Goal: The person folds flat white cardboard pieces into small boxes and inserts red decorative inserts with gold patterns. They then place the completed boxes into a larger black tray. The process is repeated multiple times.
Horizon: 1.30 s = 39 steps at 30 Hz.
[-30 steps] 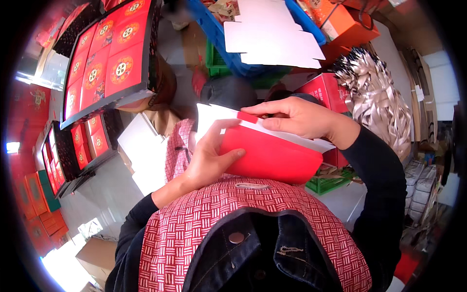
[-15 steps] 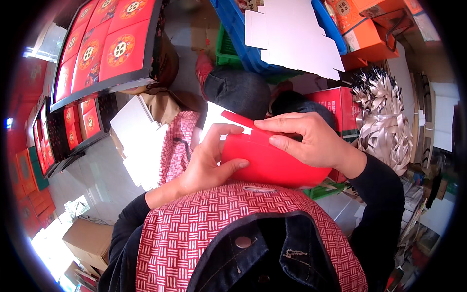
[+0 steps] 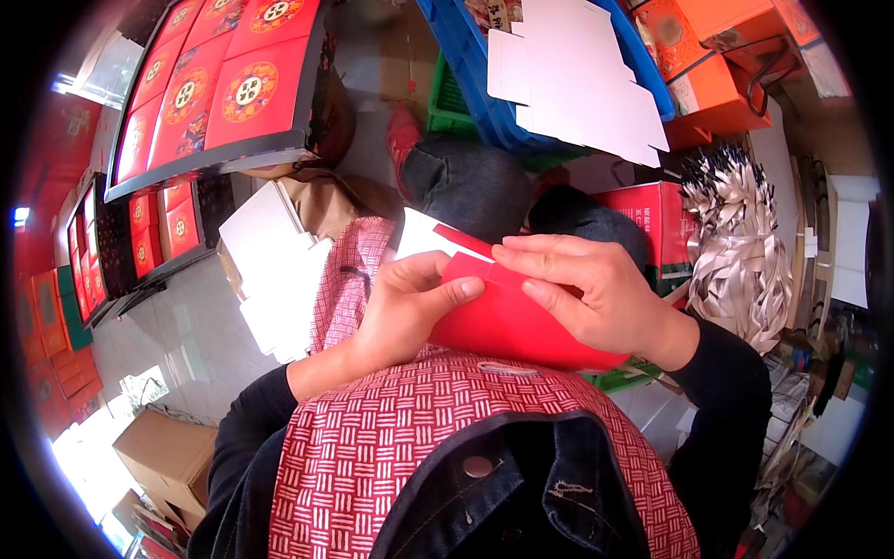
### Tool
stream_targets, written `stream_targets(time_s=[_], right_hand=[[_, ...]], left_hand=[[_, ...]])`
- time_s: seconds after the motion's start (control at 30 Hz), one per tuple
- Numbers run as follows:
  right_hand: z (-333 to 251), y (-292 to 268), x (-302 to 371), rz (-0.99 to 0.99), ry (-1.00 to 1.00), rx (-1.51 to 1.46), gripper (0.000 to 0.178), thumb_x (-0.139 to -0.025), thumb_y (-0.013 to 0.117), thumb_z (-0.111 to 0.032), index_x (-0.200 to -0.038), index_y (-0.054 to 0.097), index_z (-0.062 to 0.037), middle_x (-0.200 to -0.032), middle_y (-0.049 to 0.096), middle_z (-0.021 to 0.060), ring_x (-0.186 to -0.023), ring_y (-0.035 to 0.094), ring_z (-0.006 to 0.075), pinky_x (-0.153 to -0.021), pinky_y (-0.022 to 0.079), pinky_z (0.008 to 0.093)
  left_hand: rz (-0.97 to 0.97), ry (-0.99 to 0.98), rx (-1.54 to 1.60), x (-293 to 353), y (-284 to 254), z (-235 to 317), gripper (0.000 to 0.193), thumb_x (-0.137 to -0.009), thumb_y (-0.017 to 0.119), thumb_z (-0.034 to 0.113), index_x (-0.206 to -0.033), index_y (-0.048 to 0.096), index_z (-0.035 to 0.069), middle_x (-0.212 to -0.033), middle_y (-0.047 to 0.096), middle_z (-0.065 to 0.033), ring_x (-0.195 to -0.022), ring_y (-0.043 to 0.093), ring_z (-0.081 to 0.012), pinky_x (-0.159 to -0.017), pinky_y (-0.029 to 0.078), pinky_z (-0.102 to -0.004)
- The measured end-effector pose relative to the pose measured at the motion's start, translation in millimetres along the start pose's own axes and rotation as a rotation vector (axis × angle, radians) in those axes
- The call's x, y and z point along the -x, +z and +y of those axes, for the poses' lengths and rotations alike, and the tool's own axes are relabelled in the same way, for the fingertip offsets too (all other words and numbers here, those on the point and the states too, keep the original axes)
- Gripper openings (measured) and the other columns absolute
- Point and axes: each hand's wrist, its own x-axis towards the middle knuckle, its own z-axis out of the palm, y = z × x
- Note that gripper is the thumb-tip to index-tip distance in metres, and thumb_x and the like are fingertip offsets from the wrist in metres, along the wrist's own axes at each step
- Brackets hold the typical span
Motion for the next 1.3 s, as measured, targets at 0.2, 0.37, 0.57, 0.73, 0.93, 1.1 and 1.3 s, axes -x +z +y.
stream_targets(time_s=[0.2,0.37,0.57,0.73,0.93,1.1,1.3], right_hand=[[0.1,3.2,0.9,0.028,-0.088,0.002,0.035,-0.084,0.061,-0.004,-0.119,0.064,-0.0066,-0.110,0.064,0.0201,-0.096,0.066,0.0329,-0.081,0.054,0.0343],[-2.1,6.4,0.2,0.043,-0.089,0.040,0.036,-0.085,0.060,-0.004,-0.120,0.063,-0.0069,-0.110,0.064,0.0205,-0.096,0.066,0.0329,-0.081,0.054,0.0341],[-7.7,8.0,3.4,0.002,-0.068,0.057,0.039,-0.086,0.060,-0.005,-0.124,0.060,-0.0072,-0.114,0.063,0.0208,-0.099,0.065,0.0334,-0.083,0.054,0.0349],[-11.4,3.7,4.7,-0.013,-0.071,0.026,0.040,-0.087,0.059,-0.006,-0.127,0.059,-0.0069,-0.118,0.061,0.0211,-0.102,0.063,0.0337,-0.085,0.053,0.0355],[-14.3,0.3,-2.3,-0.080,-0.049,0.047,0.038,-0.088,0.059,-0.009,-0.126,0.059,-0.0058,-0.122,0.060,0.0209,-0.104,0.063,0.0334,-0.088,0.052,0.0358],[-9.5,-3.3,-0.8,-0.144,-0.040,0.001,0.043,-0.088,0.062,-0.016,-0.128,0.057,-0.0055,-0.128,0.055,0.0225,-0.107,0.061,0.0357,-0.089,0.050,0.0364],[-7.7,-75.9,21.1,-0.273,0.014,-0.215,0.097,-0.074,0.077,-0.034,-0.149,0.023,-0.0065,-0.141,0.039,0.0269,-0.120,0.050,0.0412,-0.101,0.041,0.0374]], left_hand=[[-0.021,0.083,0.030,0.4,-0.4,0.2,0.011,-0.088,0.067,0.009,-0.094,0.069,0.000,-0.089,0.071,-0.0079,-0.079,0.066,-0.0117,-0.072,0.054,-0.0245],[0.006,0.114,0.054,0.9,1.0,-0.4,0.011,-0.089,0.066,0.007,-0.096,0.070,0.001,-0.090,0.071,-0.0082,-0.079,0.067,-0.0126,-0.071,0.055,-0.0250],[0.025,0.145,0.093,1.6,1.9,-0.6,0.010,-0.089,0.065,0.007,-0.096,0.069,0.000,-0.088,0.071,-0.0086,-0.078,0.067,-0.0129,-0.070,0.055,-0.0243],[0.021,0.109,0.111,0.9,0.2,3.5,0.010,-0.089,0.065,0.006,-0.095,0.069,-0.001,-0.087,0.071,-0.0088,-0.077,0.066,-0.0120,-0.070,0.055,-0.0238],[0.052,0.110,0.111,0.6,0.3,5.5,0.011,-0.089,0.065,0.007,-0.095,0.069,-0.001,-0.086,0.070,-0.0081,-0.076,0.065,-0.0110,-0.069,0.054,-0.0227],[0.021,0.070,0.065,-3.0,0.7,9.8,0.012,-0.089,0.066,0.008,-0.095,0.069,-0.001,-0.087,0.070,-0.0075,-0.076,0.065,-0.0107,-0.069,0.053,-0.0228],[-0.011,0.143,-0.037,-36.8,-11.9,56.7,0.011,-0.087,0.065,0.006,-0.092,0.067,-0.004,-0.083,0.070,-0.0088,-0.071,0.065,-0.0113,-0.066,0.052,-0.0231]])
